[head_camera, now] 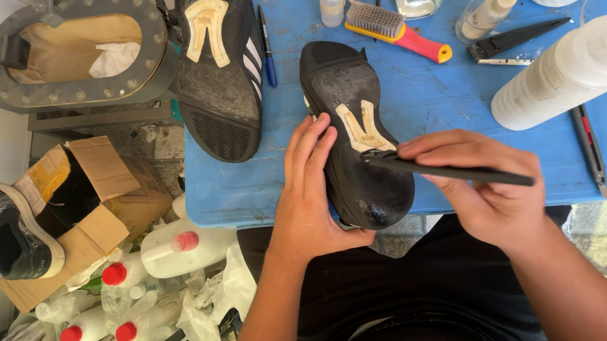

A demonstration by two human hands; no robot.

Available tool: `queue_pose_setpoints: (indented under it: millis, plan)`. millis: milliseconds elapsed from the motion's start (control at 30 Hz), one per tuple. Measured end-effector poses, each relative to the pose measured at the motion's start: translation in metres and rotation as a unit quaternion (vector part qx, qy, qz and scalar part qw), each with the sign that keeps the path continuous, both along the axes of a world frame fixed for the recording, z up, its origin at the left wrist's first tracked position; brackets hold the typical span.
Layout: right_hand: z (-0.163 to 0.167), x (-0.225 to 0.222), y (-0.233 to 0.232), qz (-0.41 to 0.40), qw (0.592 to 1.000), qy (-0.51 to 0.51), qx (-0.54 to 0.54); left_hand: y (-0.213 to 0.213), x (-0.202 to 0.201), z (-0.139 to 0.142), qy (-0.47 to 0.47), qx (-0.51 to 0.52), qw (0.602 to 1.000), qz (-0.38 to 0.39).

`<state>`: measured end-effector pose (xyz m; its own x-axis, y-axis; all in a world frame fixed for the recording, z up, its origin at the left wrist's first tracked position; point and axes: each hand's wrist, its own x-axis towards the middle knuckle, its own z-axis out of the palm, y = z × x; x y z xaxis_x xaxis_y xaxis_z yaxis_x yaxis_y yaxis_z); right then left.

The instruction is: The person applies glue from a squeeze bottle to the sole of a black sneaker and spreads it with a small brush. They repeat the application and spreading on the same shoe multiple times, working on the heel and midfoot areas.

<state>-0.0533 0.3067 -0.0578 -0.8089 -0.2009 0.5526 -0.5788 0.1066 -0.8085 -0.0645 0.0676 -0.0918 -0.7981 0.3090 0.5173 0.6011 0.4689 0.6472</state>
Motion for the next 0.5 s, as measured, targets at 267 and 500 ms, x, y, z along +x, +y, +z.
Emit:
queue_pose_setpoints:
  millis: [267,500]
  plan:
    - [-0.001,0.001,0.026,0.072,0.995,-0.065,-0.007,-0.008,-0.001,-0.013,0.002,0.015,1.0,-0.002]
    - [-0.002,0.007,0.009,-0.006,0.995,-0.049,0.087,-0.01,0.001,-0.02,0.016,0.016,1.0,0.001]
